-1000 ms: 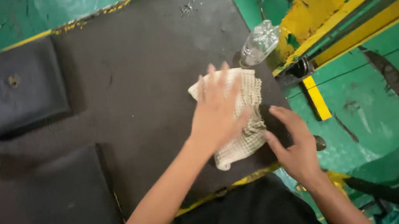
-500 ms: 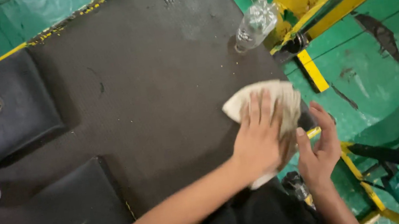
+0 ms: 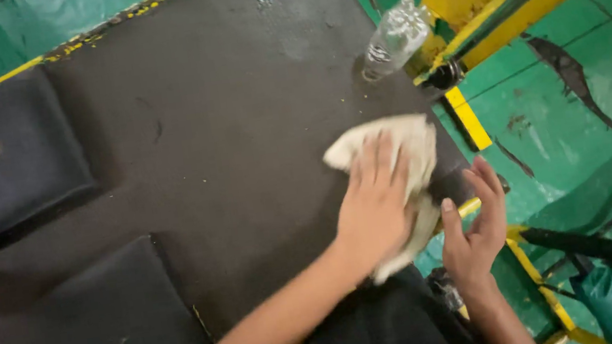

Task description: The person wipes a dark, textured surface with a white cloth, moving it back and forth across the area. They then pick up a spray bottle, apply liquid to the surface, and continue wiping with the cloth to clean the area.

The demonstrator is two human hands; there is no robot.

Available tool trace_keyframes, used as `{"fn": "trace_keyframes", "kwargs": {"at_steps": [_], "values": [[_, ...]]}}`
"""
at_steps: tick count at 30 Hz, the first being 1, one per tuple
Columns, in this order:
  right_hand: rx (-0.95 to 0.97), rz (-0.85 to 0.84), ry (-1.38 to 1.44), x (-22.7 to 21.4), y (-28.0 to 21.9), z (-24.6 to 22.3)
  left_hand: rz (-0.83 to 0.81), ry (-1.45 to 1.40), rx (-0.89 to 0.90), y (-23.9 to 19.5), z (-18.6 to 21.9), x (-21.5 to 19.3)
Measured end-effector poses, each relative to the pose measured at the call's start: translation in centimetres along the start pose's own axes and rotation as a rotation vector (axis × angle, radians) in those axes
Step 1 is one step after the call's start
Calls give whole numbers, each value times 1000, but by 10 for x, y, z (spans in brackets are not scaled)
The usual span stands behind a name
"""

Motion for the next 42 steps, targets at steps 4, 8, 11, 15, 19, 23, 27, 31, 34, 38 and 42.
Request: {"fn": "trace_keyframes", "kwargs": {"at_steps": [4, 8, 11, 15, 19, 23, 27, 31, 34, 38, 42], "values": [[-6, -91, -11, 20, 17, -8, -5, 80, -54, -44, -6, -28], [-25, -343, -53, 60, 31, -26, -53, 196, -208, -39, -43, -30], [-31, -448, -39, 81, 32, -31, 7, 263, -307, -8, -89, -42], [-5, -456, -69, 86, 32, -25, 186, 254, -391, 41, -155, -61], [-7, -411, -100, 84, 29, -20, 275, 311, -367, 105, -224, -54], [-53, -372, -149, 87, 31, -26, 322, 347, -329, 176, -281, -46], [-93, -362, -211, 91, 33, -28, 313, 364, -252, 223, -300, -32], [-87, -360, -223, 90, 31, -28, 239, 336, -211, 202, -267, -31], [-79, -357, -207, 90, 30, -27, 216, 266, -148, 155, -216, -31], [-68, -429, -250, 98, 33, -27, 119, 277, -209, 90, -157, -37], [-118, -608, -425, 117, 33, -34, 116, 233, -253, 58, -133, -35]]}}
Point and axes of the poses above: each hand's wrist, its own y-axis towards the middle knuckle, its own x-axis out of the palm, z = x × y, the point moved 8 cm from there along y, towards the middle knuckle, and after that the axes turned 1 degree about -z, right-handed, at the moved point
